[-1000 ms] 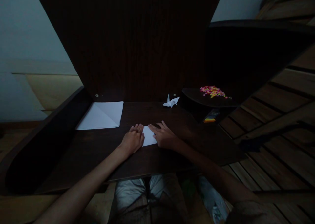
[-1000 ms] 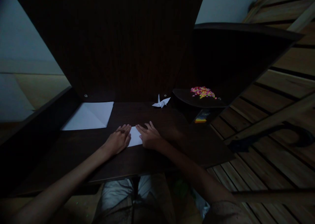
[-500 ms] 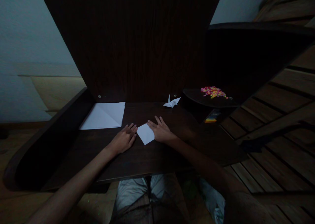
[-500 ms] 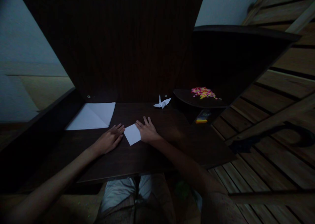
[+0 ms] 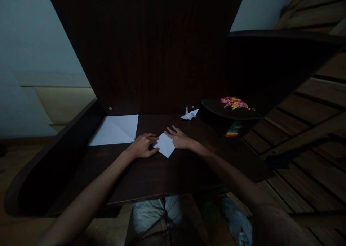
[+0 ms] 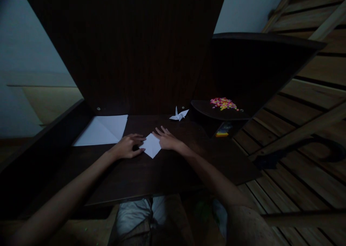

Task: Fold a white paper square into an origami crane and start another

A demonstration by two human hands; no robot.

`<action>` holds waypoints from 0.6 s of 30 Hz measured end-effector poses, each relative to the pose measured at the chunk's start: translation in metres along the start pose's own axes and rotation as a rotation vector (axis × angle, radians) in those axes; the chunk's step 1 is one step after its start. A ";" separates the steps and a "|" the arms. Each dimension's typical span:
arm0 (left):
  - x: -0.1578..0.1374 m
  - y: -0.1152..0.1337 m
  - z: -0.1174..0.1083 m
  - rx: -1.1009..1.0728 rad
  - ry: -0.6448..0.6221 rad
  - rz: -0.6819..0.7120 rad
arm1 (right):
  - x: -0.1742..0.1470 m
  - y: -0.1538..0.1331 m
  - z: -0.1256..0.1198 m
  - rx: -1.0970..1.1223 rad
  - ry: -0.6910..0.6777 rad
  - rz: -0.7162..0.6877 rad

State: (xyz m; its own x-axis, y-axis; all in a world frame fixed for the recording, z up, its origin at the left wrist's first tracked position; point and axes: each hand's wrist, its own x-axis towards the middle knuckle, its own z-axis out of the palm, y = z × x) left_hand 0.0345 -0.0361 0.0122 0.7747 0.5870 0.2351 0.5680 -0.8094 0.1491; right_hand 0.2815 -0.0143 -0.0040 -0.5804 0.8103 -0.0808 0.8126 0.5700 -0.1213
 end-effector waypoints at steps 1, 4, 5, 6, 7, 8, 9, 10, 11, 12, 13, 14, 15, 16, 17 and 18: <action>0.001 0.000 0.000 0.001 -0.005 0.011 | -0.004 0.003 0.003 0.005 0.056 -0.025; 0.001 0.001 0.002 0.007 0.006 0.008 | -0.011 0.010 0.012 0.079 0.186 -0.043; 0.001 0.002 0.002 0.005 0.021 -0.001 | -0.012 0.012 0.014 0.130 0.238 -0.028; 0.000 0.002 0.003 0.000 0.037 -0.012 | -0.013 0.013 0.016 0.187 0.293 -0.009; -0.001 0.002 0.004 -0.007 0.050 -0.021 | -0.013 0.015 0.017 0.244 0.347 0.007; -0.002 0.002 0.004 -0.017 0.063 -0.030 | -0.014 0.017 0.017 0.299 0.392 0.016; -0.002 0.002 0.005 -0.028 0.072 -0.035 | -0.015 0.020 0.017 0.344 0.417 0.014; -0.003 0.002 0.006 -0.038 0.077 -0.036 | -0.016 0.022 0.016 0.378 0.424 0.005; -0.003 0.001 0.006 -0.048 0.080 -0.035 | -0.017 0.023 0.014 0.401 0.417 -0.008; -0.003 0.000 0.007 -0.055 0.080 -0.033 | -0.018 0.025 0.013 0.419 0.408 -0.022; -0.002 -0.001 0.008 -0.061 0.078 -0.029 | -0.019 0.026 0.012 0.435 0.402 -0.037; -0.002 -0.001 0.008 -0.068 0.074 -0.024 | -0.020 0.026 0.011 0.450 0.396 -0.052; -0.001 -0.001 0.008 -0.078 0.066 -0.016 | -0.022 0.026 0.011 0.462 0.393 -0.068; 0.000 -0.001 0.008 -0.090 0.058 -0.007 | -0.023 0.025 0.010 0.472 0.391 -0.083; 0.001 -0.001 0.008 -0.101 0.052 0.001 | -0.024 0.025 0.010 0.478 0.388 -0.096; 0.002 -0.001 0.007 -0.111 0.050 0.006 | -0.024 0.024 0.009 0.482 0.382 -0.106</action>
State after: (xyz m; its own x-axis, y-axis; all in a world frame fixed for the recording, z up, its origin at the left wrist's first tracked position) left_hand 0.0376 -0.0345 0.0053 0.7618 0.5826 0.2833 0.5271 -0.8117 0.2518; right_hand 0.3147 -0.0216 -0.0140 -0.5249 0.7948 0.3045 0.5847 0.5967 -0.5497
